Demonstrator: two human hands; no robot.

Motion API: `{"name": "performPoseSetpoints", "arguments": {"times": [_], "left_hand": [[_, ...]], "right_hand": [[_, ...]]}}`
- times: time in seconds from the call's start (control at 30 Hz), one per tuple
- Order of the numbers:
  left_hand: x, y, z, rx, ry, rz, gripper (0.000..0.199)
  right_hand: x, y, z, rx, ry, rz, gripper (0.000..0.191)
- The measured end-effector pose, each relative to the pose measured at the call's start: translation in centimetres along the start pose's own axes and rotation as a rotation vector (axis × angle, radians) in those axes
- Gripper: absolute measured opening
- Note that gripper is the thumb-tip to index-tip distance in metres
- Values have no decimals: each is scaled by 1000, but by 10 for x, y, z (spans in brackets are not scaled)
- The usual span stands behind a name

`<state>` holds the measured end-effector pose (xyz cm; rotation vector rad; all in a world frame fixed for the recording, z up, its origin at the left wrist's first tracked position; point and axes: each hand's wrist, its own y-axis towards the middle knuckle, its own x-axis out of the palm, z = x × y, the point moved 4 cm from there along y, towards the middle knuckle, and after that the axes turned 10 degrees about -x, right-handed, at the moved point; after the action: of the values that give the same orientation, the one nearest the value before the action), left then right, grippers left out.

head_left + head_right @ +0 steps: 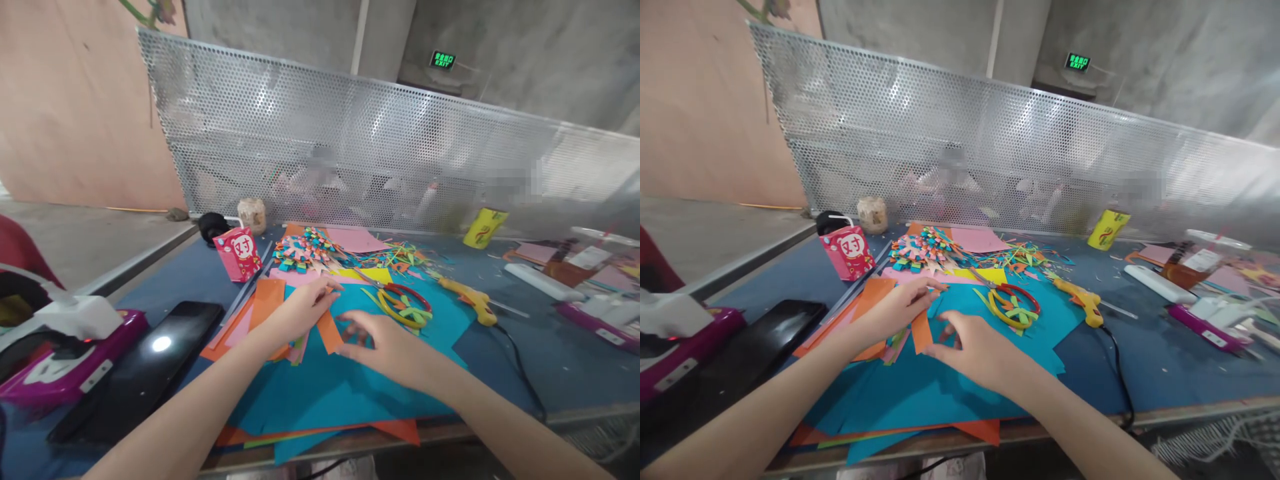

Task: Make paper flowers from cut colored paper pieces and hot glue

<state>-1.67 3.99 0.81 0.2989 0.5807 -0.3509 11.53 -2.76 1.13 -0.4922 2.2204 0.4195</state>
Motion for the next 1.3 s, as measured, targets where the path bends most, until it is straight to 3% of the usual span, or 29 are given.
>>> {"name": "performPoseSetpoints", "arguments": {"times": [0.13, 0.27, 0.37, 0.53, 0.67, 0.77, 0.97, 1.1, 1.3], "left_hand": [[-8, 4, 0, 13, -115, 102, 25], [-13, 4, -1, -108, -389, 111, 38], [-10, 2, 4, -76, -434, 60, 35], [-6, 4, 2, -60, -256, 90, 19], [-4, 7, -6, -152, -404, 63, 19], [-3, 7, -6, -184, -497, 52, 20], [3, 1, 3, -179, -562, 15, 20], [9, -2, 9, -200, -593, -54, 15], [10, -4, 14, -218, -683, -113, 19]], "right_hand": [[6, 30, 2, -78, 355, -71, 12], [-1, 42, 14, -77, 399, 74, 7], [-3, 41, 24, -12, 480, 94, 11], [-10, 34, 26, 14, 582, 110, 18], [-12, 30, 25, -18, 653, 116, 45], [-11, 30, 25, -38, 690, 101, 42], [-16, 32, 29, -16, 575, 180, 23], [-21, 31, 31, -46, 341, 283, 25], [-23, 30, 35, -40, 312, 308, 28]]}}
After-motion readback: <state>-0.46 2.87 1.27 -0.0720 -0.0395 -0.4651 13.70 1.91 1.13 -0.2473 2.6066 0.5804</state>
